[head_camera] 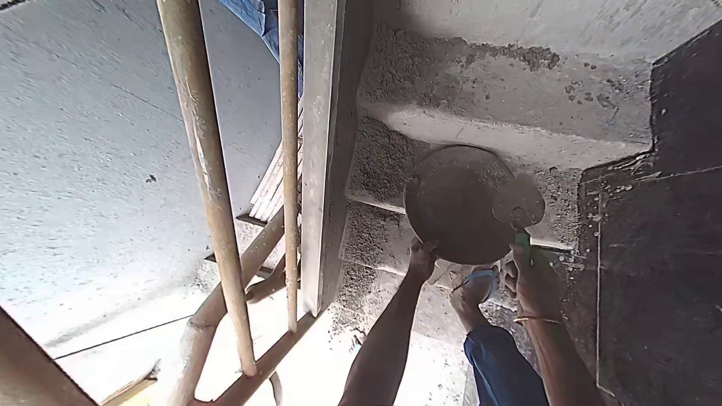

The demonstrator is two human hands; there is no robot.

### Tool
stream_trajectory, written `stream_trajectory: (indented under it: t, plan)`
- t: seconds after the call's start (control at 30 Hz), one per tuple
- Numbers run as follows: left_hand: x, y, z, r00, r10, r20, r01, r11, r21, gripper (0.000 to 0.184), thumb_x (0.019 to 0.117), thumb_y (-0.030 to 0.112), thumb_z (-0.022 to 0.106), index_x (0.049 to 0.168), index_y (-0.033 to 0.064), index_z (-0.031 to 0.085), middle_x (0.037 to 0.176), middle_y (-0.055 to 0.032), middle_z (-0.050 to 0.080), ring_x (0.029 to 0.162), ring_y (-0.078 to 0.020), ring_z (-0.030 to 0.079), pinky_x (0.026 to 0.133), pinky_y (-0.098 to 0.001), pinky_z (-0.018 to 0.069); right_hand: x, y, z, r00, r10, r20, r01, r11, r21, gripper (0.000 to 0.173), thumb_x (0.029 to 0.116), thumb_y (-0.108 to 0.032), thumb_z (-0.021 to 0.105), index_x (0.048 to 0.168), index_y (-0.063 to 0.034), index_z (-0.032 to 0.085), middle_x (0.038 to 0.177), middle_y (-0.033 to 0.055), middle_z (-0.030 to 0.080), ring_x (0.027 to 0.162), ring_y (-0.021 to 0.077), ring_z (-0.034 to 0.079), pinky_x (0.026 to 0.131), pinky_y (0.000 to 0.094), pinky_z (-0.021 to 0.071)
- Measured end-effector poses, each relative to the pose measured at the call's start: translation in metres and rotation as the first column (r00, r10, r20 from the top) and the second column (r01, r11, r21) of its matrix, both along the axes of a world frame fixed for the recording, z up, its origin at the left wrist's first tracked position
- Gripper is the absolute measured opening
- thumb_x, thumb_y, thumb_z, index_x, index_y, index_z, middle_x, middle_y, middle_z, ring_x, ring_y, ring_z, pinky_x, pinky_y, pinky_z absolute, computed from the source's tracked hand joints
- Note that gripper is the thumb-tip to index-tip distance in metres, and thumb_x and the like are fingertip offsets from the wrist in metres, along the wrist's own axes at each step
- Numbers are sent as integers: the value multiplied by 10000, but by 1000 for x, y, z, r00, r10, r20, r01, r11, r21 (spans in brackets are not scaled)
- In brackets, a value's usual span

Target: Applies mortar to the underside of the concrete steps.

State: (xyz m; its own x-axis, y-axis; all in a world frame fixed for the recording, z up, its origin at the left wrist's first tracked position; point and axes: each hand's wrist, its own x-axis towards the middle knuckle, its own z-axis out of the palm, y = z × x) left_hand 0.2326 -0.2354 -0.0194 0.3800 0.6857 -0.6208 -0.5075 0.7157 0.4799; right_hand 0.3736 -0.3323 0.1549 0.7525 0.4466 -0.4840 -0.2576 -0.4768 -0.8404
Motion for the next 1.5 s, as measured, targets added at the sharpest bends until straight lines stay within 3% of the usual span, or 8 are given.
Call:
stream_trajectory:
  t: [0.63, 0.87, 1.03, 1.13, 1.23, 1.33, 1.43, 1.5]
  plan:
    - [101, -77, 11, 992, 50, 114, -38, 994, -107, 458, 854, -103, 601, 1281, -14, 462, 1040, -181, 681, 889, -290, 704, 783, -489, 609, 40, -9, 8, 994, -107, -8, 107, 994, -29, 332, 1128, -298, 394, 1335, -82, 539, 593, -6, 460, 379, 73, 412, 331, 223, 386]
    - [134, -105, -7, 997, -45, 55, 48, 997, -64, 541, 961, 73, 686, 1424, -6, 419, 1162, -224, 669, 963, -318, 711, 827, -502, 617, 62, -24, 6, 996, -8, 94, 26, 981, -191, 281, 1120, -261, 434, 1287, -61, 537, 670, -4, 503, 440, 75, 476, 377, 225, 432]
    - [109, -84, 12, 939, -343, -20, 339, 934, -116, 646, 924, 100, 758, 1456, 11, 401, 1187, -238, 667, 940, -337, 726, 786, -497, 634, 57, -17, 6, 997, 57, 45, -45, 971, -233, 380, 1127, -389, 372, 1287, -112, 578, 650, -9, 506, 420, 81, 447, 359, 240, 404]
    - [44, -44, 35, 671, -662, -333, 706, 708, 15, 748, 937, 286, 760, 1530, 22, 388, 1137, -224, 710, 907, -284, 738, 832, -434, 610, 50, -12, 2, 949, 256, 182, -212, 950, -230, 411, 1104, -387, 421, 1303, -53, 556, 693, 19, 529, 473, 109, 477, 423, 284, 430]
    - [-53, 26, 86, 490, -239, -838, 807, 488, 333, 552, 979, 349, 669, 1422, 34, 573, 1130, -103, 746, 971, -187, 740, 900, -390, 608, 50, 12, -2, 756, 554, 349, -446, 826, -346, 486, 1060, -389, 494, 1383, -28, 533, 889, 112, 669, 654, 214, 664, 597, 421, 591]
    - [-140, 113, 133, 415, 521, -746, 753, 263, 603, 402, 1011, 324, 585, 1280, 44, 690, 1264, -134, 699, 1192, -254, 659, 1043, -433, 522, 47, 77, 0, 472, 808, 354, -561, 584, -587, 484, 1062, -400, 529, 1430, -88, 571, 1174, 222, 706, 1052, 406, 697, 921, 635, 525]
    - [-182, 190, 149, 360, 671, -648, 801, 133, 583, 518, 1083, 357, 384, 1483, 53, 513, 1612, -127, 403, 1534, -257, 303, 1258, -445, 282, 42, 175, 3, 274, 914, 298, -533, 403, -744, 504, 1082, -445, 457, 1533, -226, 499, 1306, 175, 683, 1197, 390, 660, 1014, 619, 496]
    - [-188, 214, 146, 300, 674, -675, 827, 169, 536, 558, 1086, 332, 326, 1566, 53, 379, 1685, -106, 258, 1573, -223, 189, 1280, -407, 239, 38, 241, 3, 168, 919, 357, -504, 391, -770, 482, 1071, -437, 495, 1509, -240, 529, 1203, 195, 714, 1103, 419, 689, 913, 639, 536]
